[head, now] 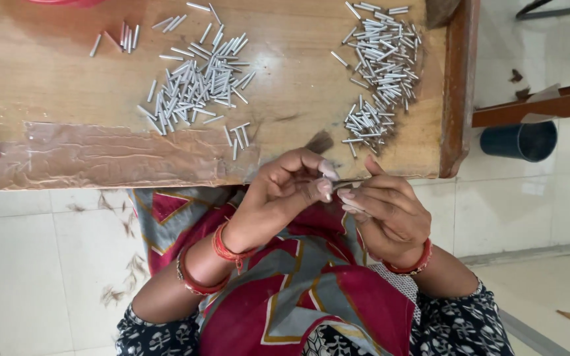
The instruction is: Manually inserting bundles of brown fibers into small metal tubes on a workbench.
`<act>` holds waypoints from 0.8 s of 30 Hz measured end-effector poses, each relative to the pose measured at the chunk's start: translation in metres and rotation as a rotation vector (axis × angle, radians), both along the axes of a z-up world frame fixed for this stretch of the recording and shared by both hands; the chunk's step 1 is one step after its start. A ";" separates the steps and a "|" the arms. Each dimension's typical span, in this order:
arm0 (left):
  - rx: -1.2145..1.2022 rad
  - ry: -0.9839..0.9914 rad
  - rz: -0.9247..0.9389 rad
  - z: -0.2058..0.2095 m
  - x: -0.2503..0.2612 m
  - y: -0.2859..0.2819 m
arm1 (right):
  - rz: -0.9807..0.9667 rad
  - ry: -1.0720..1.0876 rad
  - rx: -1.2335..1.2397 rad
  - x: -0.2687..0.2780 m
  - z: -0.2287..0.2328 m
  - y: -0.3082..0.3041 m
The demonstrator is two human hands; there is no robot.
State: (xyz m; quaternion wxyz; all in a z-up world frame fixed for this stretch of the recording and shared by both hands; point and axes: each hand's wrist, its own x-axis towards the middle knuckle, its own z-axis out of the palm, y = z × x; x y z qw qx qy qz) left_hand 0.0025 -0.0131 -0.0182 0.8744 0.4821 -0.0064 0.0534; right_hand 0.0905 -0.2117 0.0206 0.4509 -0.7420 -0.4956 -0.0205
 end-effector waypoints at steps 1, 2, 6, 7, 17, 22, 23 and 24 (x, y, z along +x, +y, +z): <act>-0.004 0.001 -0.004 -0.004 0.000 -0.003 | -0.004 0.001 -0.004 -0.001 -0.004 -0.003; -0.202 0.062 -0.046 -0.007 0.000 -0.006 | -0.004 0.004 0.012 -0.001 -0.008 -0.005; -0.476 0.180 -0.119 -0.013 0.000 -0.013 | 0.003 0.035 0.061 -0.005 -0.024 -0.014; -0.477 0.182 -0.121 -0.013 -0.001 -0.014 | 0.002 0.037 0.060 -0.005 -0.026 -0.015; -0.583 0.248 -0.153 -0.014 -0.005 -0.018 | 0.021 0.016 0.050 -0.003 -0.026 -0.012; -0.609 0.281 -0.156 -0.014 -0.005 -0.016 | 0.058 -0.049 0.032 0.002 -0.016 -0.008; -0.564 0.283 -0.120 -0.014 -0.004 -0.015 | 0.071 -0.077 -0.010 0.003 -0.013 -0.007; -0.519 0.285 -0.085 -0.013 -0.004 -0.015 | 0.084 -0.105 -0.053 0.005 -0.010 -0.006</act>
